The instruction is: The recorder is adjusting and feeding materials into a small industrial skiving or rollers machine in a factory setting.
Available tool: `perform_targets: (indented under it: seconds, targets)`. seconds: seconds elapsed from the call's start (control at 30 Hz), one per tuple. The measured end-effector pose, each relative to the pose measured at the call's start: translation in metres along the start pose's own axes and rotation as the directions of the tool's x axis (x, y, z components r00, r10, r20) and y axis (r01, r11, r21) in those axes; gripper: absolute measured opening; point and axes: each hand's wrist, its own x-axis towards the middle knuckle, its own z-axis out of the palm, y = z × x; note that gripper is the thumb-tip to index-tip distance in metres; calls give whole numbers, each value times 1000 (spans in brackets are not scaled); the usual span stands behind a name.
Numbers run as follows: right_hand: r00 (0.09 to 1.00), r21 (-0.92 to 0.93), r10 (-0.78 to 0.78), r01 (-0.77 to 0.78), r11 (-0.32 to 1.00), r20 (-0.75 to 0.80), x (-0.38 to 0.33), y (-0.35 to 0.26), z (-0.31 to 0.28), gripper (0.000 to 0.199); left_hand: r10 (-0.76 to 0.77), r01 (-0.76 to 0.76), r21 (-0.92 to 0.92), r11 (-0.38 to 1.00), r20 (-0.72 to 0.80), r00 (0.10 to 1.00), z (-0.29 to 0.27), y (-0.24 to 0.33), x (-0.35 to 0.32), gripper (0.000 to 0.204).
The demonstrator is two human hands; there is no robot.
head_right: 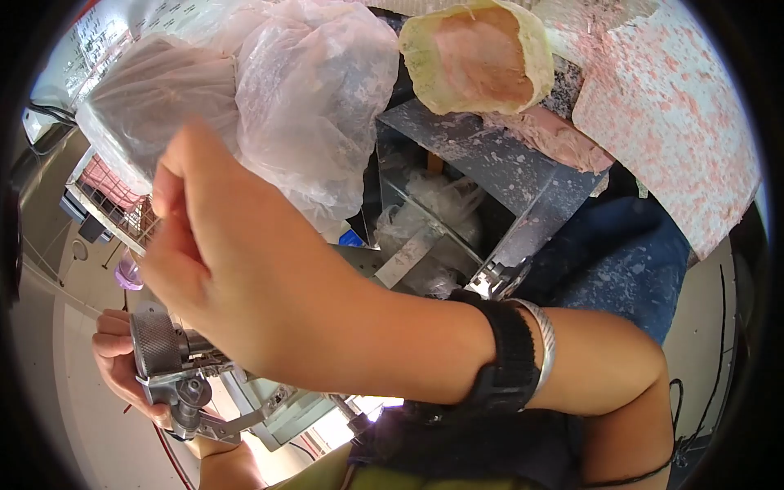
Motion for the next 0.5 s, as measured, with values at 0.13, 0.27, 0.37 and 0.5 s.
perform_targets:
  seconds: [0.13, 0.27, 0.37, 0.5]
  targets:
    - [975, -72, 203, -197, 978, 91, -13, 4, 2, 11, 46, -46, 1, 999, 61, 997, -4, -2, 6, 101]
    - [981, -80, 151, -142, 987, 122, -20, 14, 11, 9, 23, -23, -2, 1000, 42, 999, -3, -2, 3, 99]
    - [991, -174, 41, -18, 985, 131, -21, 17, 13, 8, 12, -12, -7, 1000, 48, 999, -2, -1, -1, 95]
    - [987, -218, 12, 24, 976, 161, -21, 15, 13, 9, 4, -4, -4, 1000, 1, 1000, 2, 1, -2, 95]
